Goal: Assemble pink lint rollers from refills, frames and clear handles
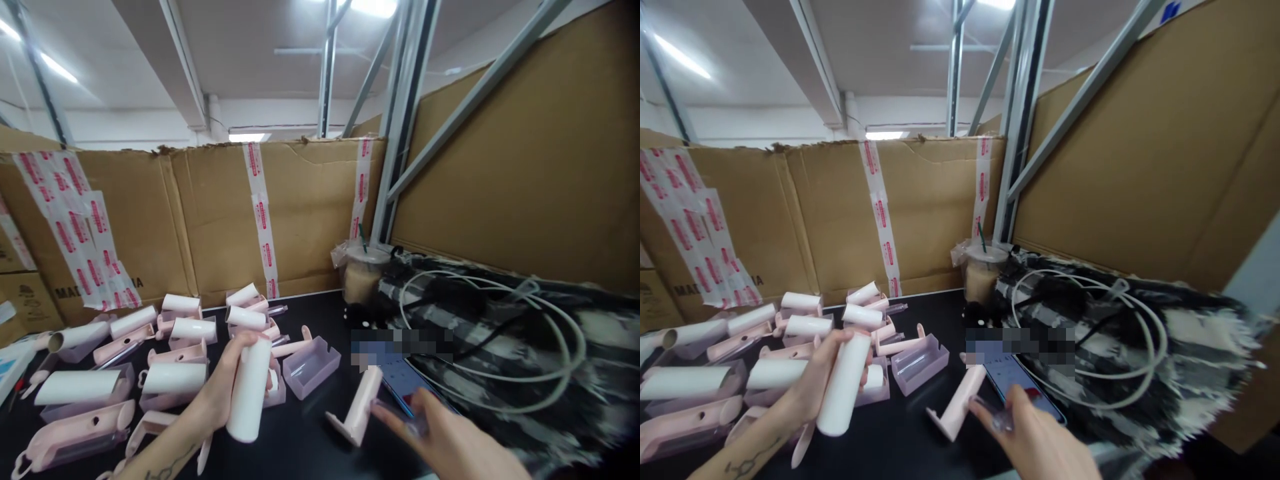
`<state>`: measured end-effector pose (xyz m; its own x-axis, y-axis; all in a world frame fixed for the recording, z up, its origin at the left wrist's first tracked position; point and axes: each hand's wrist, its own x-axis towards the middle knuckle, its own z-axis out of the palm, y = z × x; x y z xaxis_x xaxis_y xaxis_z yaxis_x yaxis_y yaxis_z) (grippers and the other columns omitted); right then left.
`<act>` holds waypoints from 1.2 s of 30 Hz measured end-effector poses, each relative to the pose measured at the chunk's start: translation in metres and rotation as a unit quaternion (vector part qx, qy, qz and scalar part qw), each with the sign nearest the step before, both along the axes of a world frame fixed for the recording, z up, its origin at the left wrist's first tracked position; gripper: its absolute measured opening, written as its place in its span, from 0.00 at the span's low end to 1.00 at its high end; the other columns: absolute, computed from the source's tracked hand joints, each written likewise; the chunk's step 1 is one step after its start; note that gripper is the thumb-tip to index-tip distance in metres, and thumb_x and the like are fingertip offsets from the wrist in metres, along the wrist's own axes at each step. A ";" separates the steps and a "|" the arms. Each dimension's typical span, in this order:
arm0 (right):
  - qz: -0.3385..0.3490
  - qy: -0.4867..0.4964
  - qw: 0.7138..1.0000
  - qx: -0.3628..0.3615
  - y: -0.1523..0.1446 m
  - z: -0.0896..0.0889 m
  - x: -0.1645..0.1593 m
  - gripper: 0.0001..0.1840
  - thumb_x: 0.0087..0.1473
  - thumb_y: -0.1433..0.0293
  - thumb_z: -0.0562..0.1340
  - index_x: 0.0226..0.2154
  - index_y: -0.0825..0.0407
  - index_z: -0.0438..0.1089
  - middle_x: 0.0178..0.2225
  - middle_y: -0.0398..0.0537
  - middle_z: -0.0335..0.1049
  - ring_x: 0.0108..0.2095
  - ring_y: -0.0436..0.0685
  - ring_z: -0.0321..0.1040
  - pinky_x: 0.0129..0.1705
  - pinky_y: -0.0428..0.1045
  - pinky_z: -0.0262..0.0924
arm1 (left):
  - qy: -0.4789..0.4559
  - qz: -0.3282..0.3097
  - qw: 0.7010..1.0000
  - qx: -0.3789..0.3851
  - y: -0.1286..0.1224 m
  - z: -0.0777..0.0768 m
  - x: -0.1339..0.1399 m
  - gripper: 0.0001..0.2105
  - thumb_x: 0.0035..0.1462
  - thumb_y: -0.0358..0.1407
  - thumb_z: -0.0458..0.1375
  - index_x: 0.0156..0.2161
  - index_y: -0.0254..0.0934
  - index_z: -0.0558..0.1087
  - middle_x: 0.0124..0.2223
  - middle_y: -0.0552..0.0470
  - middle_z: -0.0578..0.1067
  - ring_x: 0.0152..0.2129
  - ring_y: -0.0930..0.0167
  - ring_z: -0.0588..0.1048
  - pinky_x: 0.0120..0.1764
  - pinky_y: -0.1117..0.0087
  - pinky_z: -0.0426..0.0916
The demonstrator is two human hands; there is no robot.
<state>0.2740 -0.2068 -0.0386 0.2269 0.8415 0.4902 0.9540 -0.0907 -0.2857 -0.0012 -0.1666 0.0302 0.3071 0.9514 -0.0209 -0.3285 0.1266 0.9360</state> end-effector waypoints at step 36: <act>0.476 0.172 0.860 0.065 0.024 0.048 -0.025 0.11 0.59 0.69 0.51 0.37 0.52 0.69 0.32 0.49 0.69 0.33 0.52 0.67 0.36 0.46 0.61 | 0.467 0.048 0.789 0.396 0.053 0.001 0.062 0.10 0.36 0.34 0.62 0.26 0.41 0.65 0.25 0.49 0.71 0.35 0.53 0.73 0.46 0.57 0.59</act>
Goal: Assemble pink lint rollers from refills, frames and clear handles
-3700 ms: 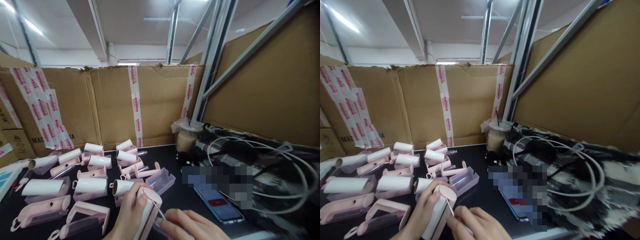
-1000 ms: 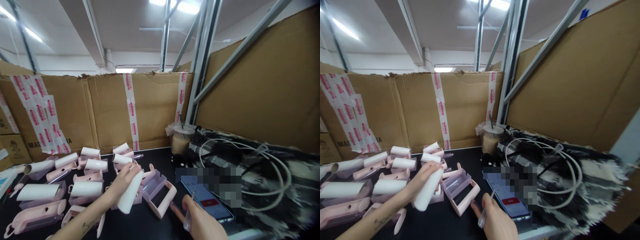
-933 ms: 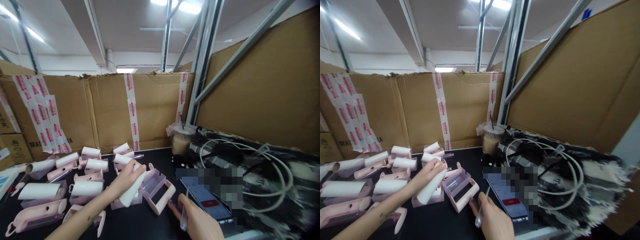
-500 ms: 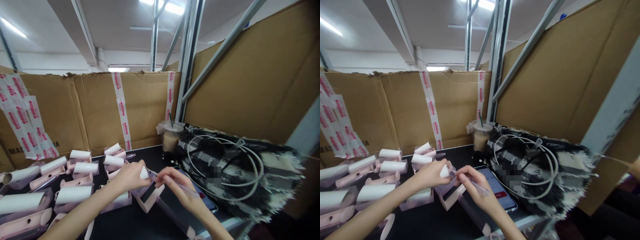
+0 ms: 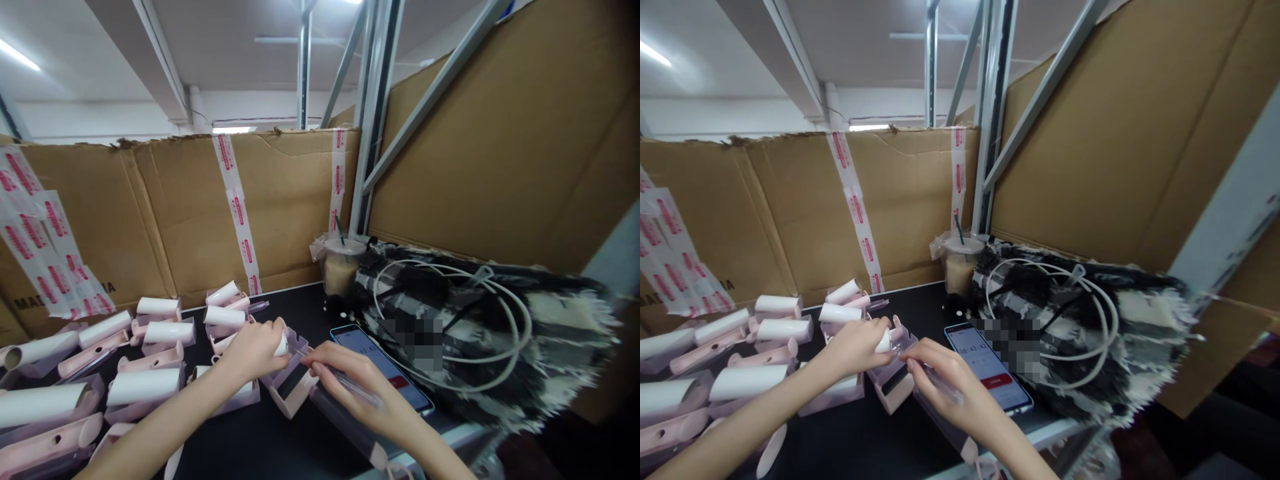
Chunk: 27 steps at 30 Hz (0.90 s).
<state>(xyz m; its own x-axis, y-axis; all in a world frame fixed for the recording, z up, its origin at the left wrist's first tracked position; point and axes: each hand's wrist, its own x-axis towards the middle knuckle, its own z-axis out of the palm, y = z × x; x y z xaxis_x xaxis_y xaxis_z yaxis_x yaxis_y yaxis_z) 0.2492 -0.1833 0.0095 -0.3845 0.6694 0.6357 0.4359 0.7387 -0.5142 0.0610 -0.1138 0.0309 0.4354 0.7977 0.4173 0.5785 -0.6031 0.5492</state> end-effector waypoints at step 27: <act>-0.020 0.216 0.969 -0.115 0.023 -0.021 -0.015 0.15 0.58 0.64 0.53 0.32 0.55 0.71 0.26 0.46 0.70 0.27 0.53 0.67 0.32 0.46 0.60 | -0.667 0.011 0.669 -0.327 0.012 -0.011 -0.020 0.04 0.49 0.24 0.55 0.29 0.34 0.68 0.31 0.49 0.74 0.32 0.69 0.74 0.38 0.70 0.70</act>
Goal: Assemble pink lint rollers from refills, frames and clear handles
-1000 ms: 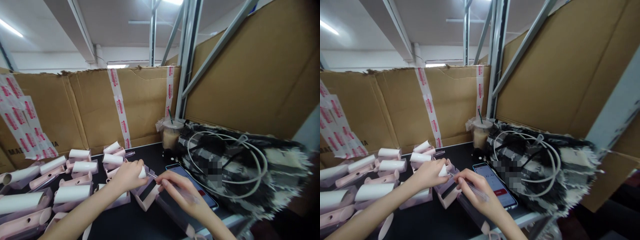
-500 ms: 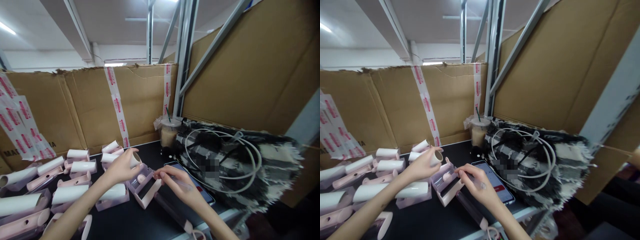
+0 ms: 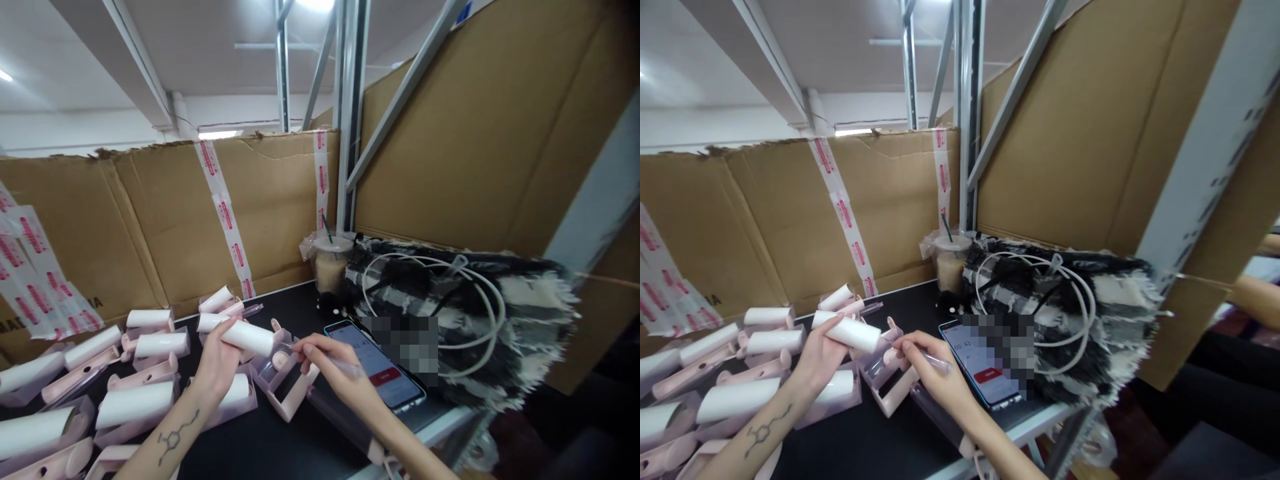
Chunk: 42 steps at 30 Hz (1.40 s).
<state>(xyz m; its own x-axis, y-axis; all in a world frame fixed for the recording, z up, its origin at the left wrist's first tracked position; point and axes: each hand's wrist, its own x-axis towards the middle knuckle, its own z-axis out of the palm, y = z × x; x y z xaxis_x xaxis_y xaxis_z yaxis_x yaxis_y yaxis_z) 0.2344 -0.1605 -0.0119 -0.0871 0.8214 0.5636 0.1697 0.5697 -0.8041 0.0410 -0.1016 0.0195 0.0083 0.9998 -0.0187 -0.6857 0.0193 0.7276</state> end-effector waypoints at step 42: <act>-0.240 -0.323 0.912 0.076 -0.063 -0.028 0.045 0.09 0.52 0.68 0.57 0.29 0.48 0.53 0.24 0.39 0.63 0.19 0.49 0.64 0.22 0.43 0.58 | 0.783 -0.077 0.524 0.326 -0.080 0.012 0.012 0.21 0.56 0.47 0.46 0.18 0.37 0.64 0.20 0.53 0.67 0.22 0.70 0.68 0.30 0.69 0.62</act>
